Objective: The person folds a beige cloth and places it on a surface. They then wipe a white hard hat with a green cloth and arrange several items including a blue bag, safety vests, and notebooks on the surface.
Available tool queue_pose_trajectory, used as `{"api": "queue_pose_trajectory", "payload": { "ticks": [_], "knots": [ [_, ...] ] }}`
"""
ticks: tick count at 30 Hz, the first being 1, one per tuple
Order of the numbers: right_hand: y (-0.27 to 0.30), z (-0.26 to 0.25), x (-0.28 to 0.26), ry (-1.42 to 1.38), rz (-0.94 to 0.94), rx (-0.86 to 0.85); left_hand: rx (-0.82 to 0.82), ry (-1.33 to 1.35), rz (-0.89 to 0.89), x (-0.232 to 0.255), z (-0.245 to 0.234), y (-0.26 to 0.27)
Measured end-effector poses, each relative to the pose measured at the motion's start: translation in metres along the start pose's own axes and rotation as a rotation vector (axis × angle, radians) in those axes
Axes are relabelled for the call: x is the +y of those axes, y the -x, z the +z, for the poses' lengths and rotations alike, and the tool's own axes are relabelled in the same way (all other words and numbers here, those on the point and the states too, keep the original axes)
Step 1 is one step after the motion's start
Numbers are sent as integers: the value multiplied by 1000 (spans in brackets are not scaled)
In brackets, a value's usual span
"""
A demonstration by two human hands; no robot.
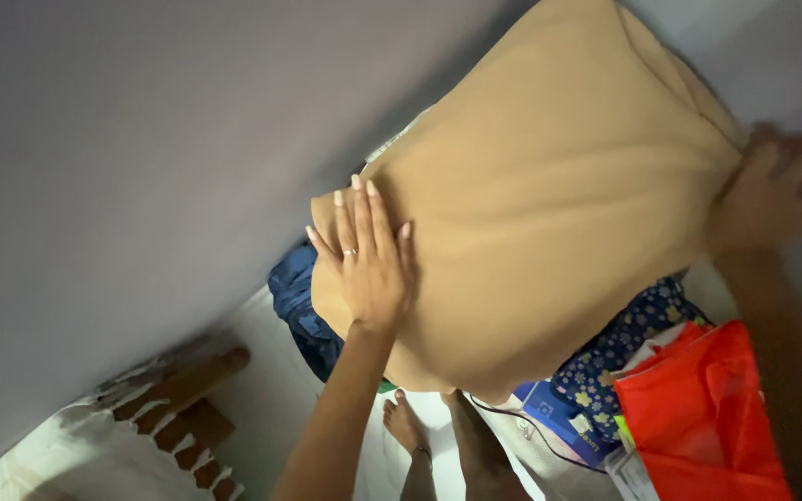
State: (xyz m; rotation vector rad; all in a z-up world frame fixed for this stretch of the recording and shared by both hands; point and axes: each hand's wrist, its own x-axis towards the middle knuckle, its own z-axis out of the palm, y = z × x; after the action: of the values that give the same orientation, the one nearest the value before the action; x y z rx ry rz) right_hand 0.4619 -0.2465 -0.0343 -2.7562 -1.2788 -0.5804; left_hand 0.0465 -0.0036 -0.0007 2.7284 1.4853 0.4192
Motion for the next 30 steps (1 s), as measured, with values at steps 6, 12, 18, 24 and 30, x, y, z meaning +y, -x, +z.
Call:
{"api": "queue_pose_trajectory", "payload": {
  "ticks": [6,12,18,24,30],
  "knots": [
    [14,-35,-98,-296,-161,-125,-59,208,280,30,-14,37],
    [23,-38,-128,-376,155,-393,-159,232,389,14,-8,50],
    [101,-34,-176,-184,122,-22,-157,149,498,22,-7,81],
    [251,-107,-261,-512,66,-104,-269,186,608,11,-6,117],
    [318,-140,-235,-810,156,-271,-146,305,622,22,-20,119]
  ]
}}
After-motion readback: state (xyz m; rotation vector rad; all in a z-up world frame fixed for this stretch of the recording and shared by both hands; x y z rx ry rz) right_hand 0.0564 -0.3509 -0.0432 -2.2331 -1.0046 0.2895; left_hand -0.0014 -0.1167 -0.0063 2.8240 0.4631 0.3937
